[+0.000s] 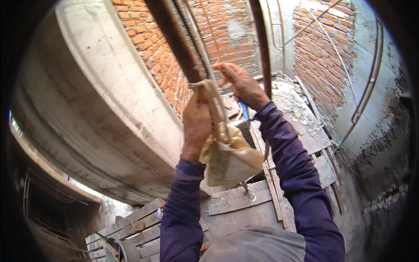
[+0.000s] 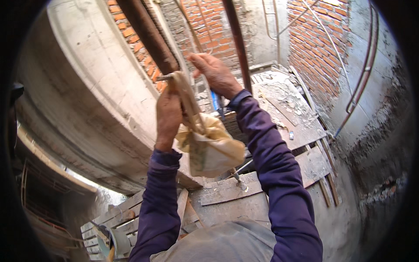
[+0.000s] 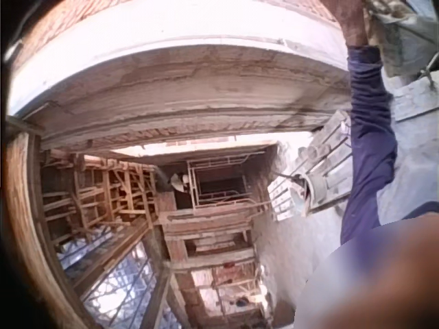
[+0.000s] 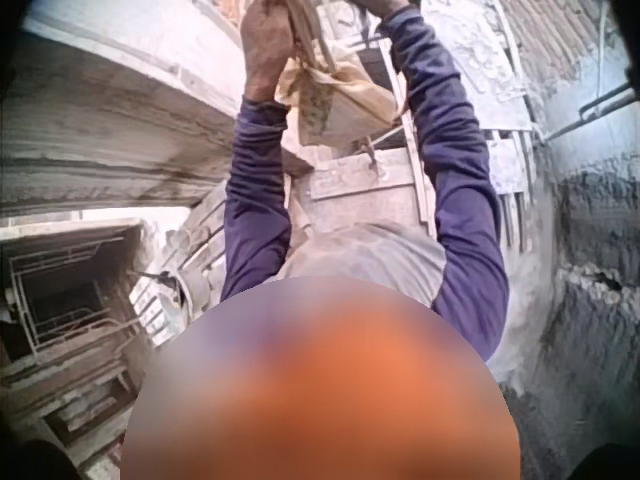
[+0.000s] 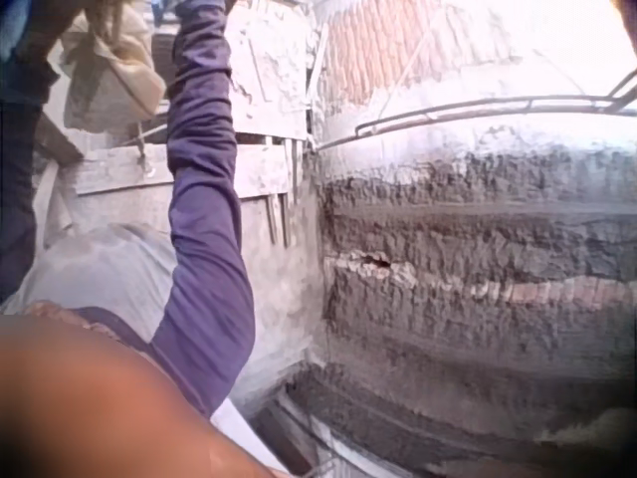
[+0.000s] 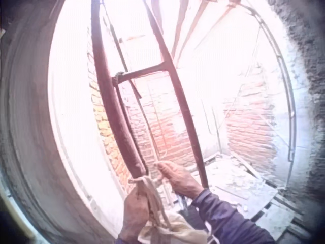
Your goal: The person pours a liquid from a small packet into a plastic cup, then places the cup and the empty packet into a cloth bag. They tie the bag closed and hang it on a metal scaffold before walking down to the ground level.
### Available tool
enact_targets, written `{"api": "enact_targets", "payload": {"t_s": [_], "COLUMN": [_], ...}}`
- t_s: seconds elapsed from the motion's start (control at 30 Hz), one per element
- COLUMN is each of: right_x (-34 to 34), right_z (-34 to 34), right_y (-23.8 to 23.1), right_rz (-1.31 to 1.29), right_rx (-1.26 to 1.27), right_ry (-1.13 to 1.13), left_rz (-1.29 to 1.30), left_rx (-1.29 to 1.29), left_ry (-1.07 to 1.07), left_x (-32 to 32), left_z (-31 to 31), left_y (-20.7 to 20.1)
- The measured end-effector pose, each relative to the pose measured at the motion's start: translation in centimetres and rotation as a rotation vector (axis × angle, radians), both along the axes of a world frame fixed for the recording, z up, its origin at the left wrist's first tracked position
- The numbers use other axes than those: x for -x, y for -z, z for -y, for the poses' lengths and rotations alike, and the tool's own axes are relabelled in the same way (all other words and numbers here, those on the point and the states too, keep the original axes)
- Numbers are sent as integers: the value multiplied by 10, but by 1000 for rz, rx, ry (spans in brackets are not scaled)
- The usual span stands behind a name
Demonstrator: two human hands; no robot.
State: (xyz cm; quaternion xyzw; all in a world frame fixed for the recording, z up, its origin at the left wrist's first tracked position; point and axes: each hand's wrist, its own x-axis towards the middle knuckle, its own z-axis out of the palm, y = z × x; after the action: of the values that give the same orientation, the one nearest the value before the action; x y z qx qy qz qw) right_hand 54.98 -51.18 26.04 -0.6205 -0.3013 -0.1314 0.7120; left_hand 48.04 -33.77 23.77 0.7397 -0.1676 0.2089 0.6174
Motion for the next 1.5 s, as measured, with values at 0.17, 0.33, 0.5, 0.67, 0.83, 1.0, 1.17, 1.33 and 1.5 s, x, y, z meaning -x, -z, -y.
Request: {"api": "enact_targets", "payload": {"t_s": [0.17,0.33,0.5,0.67,0.83,1.0,1.17,1.33,1.5], "right_x": [16,42,63,57,41,36,56,112,190], "right_z": [-11,-38,-55,-64,-83,-95,-96,-67,-26], "right_y": [-4,-9,-20,-25,-36,-79,-120,-94,-24], "right_rz": [392,416,346,173,325,494,578,563,522], "right_rx": [304,399,396,316,163,29,-38,-41,-20], "right_ry": [225,514,656,566,664,792,887,811,805], "left_rz": [18,92,31,39,237,479,946,243,137], "left_rx": [28,135,71,237,15,-71,-377,193,131], "left_ry": [24,216,117,217,110,89,-141,304,577], "left_x": [-6,0,9,6,-4,-10,-9,36,117], "left_z": [-8,-12,-12,-10,-14,-18,-22,-8,22], "left_y": [12,28,38,51,40,-4,-45,-29,19]}}
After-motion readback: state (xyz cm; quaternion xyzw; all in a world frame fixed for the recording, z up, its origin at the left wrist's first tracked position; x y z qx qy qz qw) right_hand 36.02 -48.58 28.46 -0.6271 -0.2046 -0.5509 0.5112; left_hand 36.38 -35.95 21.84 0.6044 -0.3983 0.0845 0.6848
